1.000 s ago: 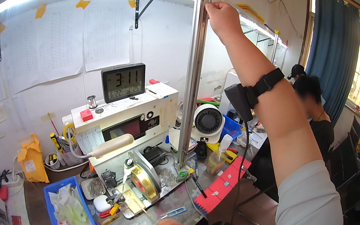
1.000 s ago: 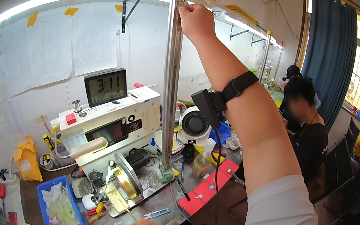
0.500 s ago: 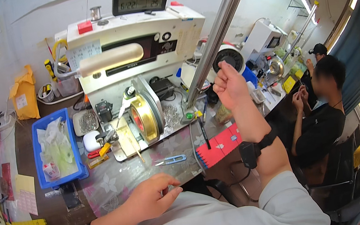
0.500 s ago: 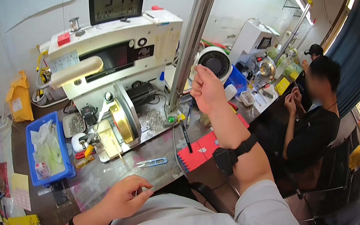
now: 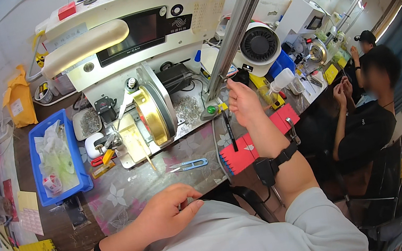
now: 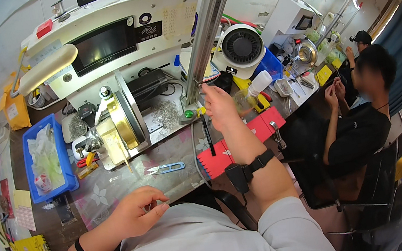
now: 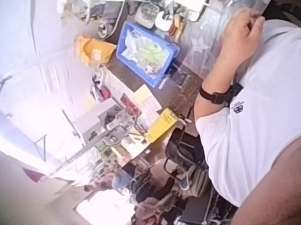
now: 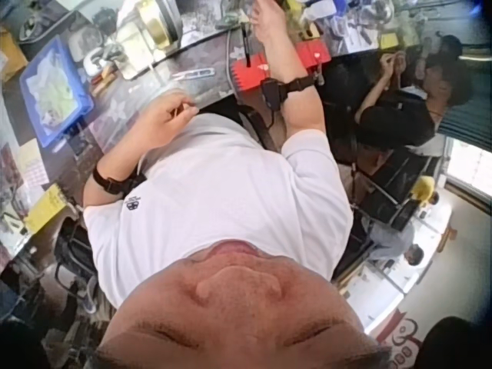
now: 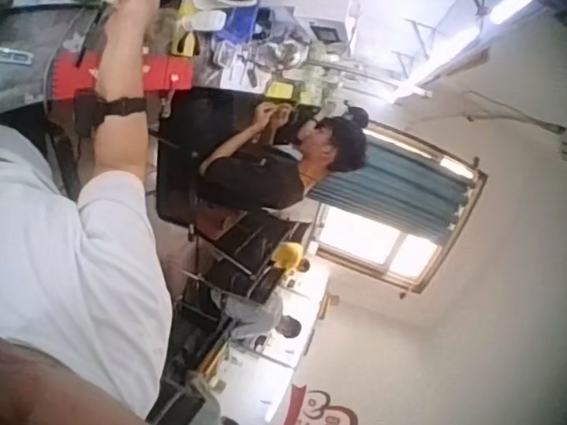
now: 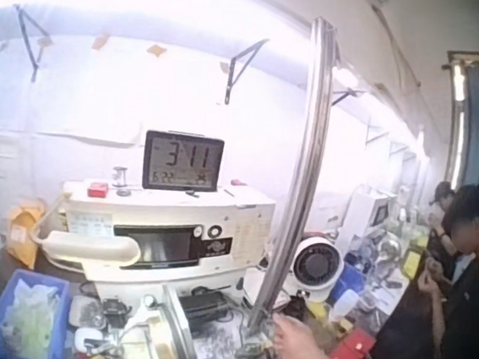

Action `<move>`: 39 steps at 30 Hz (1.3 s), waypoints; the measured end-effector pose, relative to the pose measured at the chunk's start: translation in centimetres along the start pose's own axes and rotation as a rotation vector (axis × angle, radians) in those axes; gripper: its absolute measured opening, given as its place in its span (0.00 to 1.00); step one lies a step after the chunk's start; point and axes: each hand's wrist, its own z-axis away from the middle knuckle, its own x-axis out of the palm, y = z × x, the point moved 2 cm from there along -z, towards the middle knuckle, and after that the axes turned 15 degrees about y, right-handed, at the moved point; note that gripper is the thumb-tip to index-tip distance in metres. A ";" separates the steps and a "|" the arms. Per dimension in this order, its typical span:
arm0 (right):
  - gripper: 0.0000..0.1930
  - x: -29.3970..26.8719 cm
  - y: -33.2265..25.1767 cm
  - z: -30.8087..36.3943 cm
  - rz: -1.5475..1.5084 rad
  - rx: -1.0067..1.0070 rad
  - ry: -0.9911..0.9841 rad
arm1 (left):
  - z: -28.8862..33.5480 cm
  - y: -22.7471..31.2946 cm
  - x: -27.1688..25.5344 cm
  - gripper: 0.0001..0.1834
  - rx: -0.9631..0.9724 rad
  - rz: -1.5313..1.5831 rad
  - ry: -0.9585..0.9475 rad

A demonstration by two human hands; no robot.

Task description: Assembling small metal parts using a winding machine, pliers, and adhesive.

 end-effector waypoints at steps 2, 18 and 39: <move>0.11 -0.1 0.3 -0.3 0.007 0.009 -0.022 | -0.2 0.0 0.1 0.08 0.004 -0.013 -0.004; 0.13 1.7 2.6 0.8 -0.222 0.307 -0.200 | -0.8 0.1 0.9 0.09 0.035 -0.049 -0.023; 0.05 2.0 -0.2 12.4 0.742 -1.424 -0.340 | -4.2 -0.8 -0.8 0.11 -0.150 -0.188 0.269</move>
